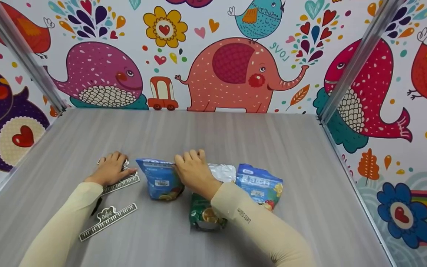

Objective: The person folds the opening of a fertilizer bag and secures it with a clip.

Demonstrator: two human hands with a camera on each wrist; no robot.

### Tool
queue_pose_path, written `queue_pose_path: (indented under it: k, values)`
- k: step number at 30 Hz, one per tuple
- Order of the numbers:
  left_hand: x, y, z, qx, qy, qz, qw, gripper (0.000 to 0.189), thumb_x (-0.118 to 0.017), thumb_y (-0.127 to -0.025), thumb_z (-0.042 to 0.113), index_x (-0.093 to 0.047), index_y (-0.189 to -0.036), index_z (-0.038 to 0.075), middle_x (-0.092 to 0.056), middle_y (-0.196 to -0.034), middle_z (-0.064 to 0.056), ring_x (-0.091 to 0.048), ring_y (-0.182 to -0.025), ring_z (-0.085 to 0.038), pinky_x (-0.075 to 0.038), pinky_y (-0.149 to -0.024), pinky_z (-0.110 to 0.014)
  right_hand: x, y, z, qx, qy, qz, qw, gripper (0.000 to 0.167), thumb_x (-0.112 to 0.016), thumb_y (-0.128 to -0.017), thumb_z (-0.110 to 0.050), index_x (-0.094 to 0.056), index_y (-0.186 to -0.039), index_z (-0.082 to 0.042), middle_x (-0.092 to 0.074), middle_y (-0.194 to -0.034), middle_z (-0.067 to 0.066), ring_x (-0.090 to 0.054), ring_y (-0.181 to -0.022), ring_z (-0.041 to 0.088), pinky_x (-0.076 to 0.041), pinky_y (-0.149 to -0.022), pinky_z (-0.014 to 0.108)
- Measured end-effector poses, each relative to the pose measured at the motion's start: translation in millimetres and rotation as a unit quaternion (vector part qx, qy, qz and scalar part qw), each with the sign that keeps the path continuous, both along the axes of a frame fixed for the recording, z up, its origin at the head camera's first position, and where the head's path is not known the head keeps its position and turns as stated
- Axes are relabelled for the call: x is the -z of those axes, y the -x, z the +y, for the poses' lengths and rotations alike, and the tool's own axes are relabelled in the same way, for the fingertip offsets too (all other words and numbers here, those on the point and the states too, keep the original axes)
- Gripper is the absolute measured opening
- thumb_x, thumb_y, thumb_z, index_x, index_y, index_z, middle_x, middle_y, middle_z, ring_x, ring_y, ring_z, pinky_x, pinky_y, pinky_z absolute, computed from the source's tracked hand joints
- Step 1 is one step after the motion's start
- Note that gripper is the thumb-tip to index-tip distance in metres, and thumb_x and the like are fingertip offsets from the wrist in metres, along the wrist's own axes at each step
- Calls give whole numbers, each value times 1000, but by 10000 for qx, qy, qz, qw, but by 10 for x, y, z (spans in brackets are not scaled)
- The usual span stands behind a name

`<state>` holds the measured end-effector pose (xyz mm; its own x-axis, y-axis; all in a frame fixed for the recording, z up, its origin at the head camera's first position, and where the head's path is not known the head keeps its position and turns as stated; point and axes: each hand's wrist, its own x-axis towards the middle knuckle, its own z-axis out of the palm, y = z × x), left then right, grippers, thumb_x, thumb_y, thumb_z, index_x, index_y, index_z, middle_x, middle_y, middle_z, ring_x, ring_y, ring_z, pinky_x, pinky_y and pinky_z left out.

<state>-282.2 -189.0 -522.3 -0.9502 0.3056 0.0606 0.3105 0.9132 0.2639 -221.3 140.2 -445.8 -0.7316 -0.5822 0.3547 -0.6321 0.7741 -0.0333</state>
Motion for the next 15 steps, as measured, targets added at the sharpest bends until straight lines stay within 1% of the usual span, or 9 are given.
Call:
queue_pose_path:
  k: [3, 9, 11, 15]
  values:
    - [1, -17, 2, -2, 20, 95, 10000, 65, -62, -94, 48, -52, -123, -9, -48, -119, -30, -43, -118, -49, -31, -95, -61, 6, -4, 2, -27, 6, 43, 10000, 16, -51, -105, -24, -50, -97, -11, -46, -82, 2, -43, -82, 22, -30, -85, 46]
    - [14, -32, -6, -17, -129, 292, 9995, 57, -65, -93, 44, -53, -113, -8, -46, -111, -29, -44, -109, -48, -34, -91, -60, 30, 6, 8, -88, 10, 375, 9993, 18, -51, -105, -22, -47, -93, -9, -46, -81, 4, -43, -80, 23, -30, -85, 46]
    - [18, -36, -11, -9, -213, 326, 9992, 55, -66, -92, 42, -53, -110, -8, -45, -109, -27, -43, -107, -47, -34, -90, -59, 32, 7, 7, -89, -4, 405, 9991, 18, -51, -105, -22, -47, -93, -9, -46, -80, 4, -43, -80, 23, -30, -85, 46]
    - [35, -39, -21, 31, -243, 446, 9987, 53, -66, -92, 42, -54, -107, -7, -43, -107, -26, -42, -107, -46, -34, -89, -58, 35, 8, 4, -54, -63, 379, 9992, 17, -51, -105, -22, -47, -93, -9, -46, -80, 3, -43, -80, 23, -31, -84, 46]
